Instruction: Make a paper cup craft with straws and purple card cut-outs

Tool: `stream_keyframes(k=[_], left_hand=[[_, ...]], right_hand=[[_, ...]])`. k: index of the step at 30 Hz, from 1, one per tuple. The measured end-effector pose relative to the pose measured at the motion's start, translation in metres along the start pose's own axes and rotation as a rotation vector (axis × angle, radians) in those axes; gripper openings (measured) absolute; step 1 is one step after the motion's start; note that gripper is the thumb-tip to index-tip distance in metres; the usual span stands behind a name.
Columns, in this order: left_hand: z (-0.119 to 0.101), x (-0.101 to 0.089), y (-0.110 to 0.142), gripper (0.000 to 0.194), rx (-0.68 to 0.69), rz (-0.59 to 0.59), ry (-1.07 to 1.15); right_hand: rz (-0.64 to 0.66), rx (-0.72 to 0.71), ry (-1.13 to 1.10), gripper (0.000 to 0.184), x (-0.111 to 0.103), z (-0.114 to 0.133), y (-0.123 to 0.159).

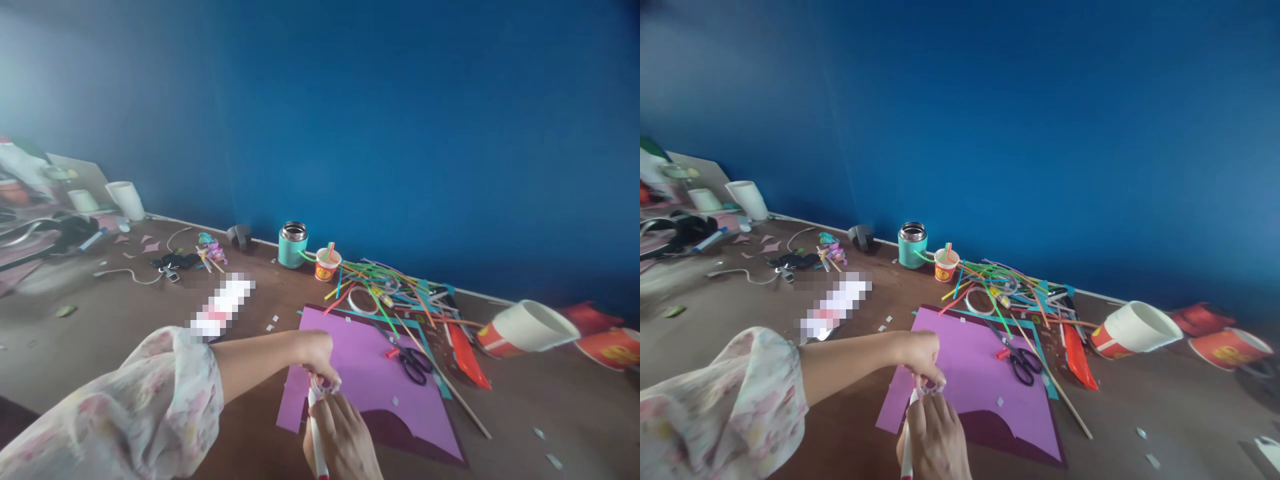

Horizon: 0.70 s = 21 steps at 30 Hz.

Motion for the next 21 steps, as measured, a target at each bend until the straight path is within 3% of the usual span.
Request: stream_keyframes(k=[9,16,19,21], left_hand=[[0.001,0.000,-0.001,0.038,0.032,-0.021,0.026],[0.003,0.002,-0.001,0.037,-0.005,-0.001,0.055],[0.005,0.003,-0.004,0.036,0.002,0.004,0.052],[0.007,0.004,-0.006,0.035,0.005,0.004,0.052]], right_hand=[[-0.009,0.009,-0.053,0.019,-0.007,-0.003,0.006],[-0.096,0.116,-0.154,0.017,0.003,-0.027,0.027],[-0.055,0.107,-0.194,0.019,0.001,-0.035,0.029],[0.043,0.162,-0.220,0.021,-0.003,-0.043,0.027]])
Point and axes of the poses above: each hand's wrist, its own y-axis away from the middle knuckle, its own x-axis out of the palm, z = x × y, the point moved 8 cm from there along -y, towards the middle knuckle, and after that the axes turned 1 degree about x, right-handed, at the moved point
